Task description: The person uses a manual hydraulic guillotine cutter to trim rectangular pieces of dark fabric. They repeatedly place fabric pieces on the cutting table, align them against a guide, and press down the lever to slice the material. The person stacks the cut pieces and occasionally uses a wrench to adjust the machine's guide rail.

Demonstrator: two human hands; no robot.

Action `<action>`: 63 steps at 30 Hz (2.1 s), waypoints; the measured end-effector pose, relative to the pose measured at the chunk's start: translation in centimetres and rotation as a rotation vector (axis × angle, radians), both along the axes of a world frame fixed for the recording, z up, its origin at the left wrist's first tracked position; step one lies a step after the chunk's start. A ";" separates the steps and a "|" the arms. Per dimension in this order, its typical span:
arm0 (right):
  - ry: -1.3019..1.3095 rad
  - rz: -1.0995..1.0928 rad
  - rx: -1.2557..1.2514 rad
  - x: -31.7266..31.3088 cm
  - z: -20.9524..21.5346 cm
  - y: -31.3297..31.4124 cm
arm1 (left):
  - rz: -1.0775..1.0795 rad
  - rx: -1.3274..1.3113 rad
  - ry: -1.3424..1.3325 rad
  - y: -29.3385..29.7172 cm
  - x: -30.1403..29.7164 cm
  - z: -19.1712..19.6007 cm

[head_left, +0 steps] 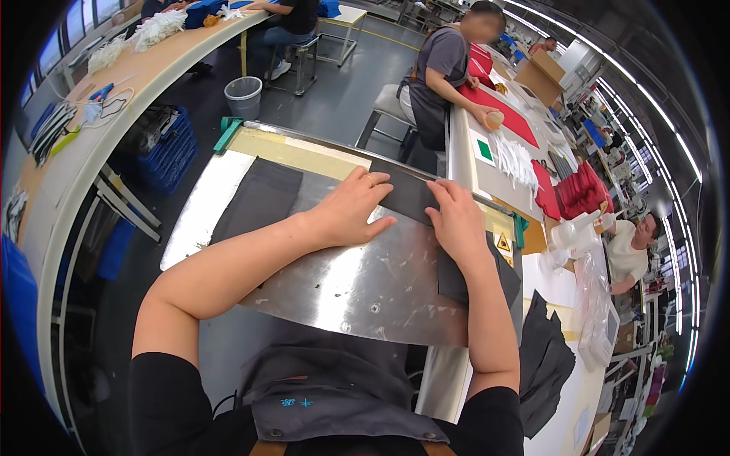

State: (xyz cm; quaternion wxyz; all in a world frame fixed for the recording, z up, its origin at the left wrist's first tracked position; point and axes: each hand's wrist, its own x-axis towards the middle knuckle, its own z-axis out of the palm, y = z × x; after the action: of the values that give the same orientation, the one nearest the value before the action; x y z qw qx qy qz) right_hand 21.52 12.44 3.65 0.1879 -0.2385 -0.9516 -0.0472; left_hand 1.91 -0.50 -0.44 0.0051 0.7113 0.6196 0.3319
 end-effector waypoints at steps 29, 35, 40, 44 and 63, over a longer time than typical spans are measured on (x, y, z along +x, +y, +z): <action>-0.091 0.004 -0.179 0.1 -0.6 0.3 | 0.074 -0.143 0.244 0.2 -0.7 -0.2; -0.084 0.000 -0.131 0.2 -0.4 -0.3 | 0.066 -0.171 0.243 0.4 -0.8 0.1; -0.081 0.013 -0.138 -0.2 -0.4 -0.5 | 0.060 -0.133 0.219 0.1 -0.8 0.2; -0.076 0.021 -0.105 -0.1 -0.2 -0.7 | 0.050 -0.115 0.213 0.0 -0.9 0.2; 0.115 0.012 0.084 3.9 5.4 -2.3 | 0.394 -0.742 0.457 -4.3 -5.3 9.3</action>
State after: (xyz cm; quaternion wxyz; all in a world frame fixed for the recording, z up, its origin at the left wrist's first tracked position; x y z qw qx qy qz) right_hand 25.37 10.15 9.03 0.2526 -0.2269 -0.9378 -0.0723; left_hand -3.35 -4.77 8.87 0.0593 0.5854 0.8044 -0.0819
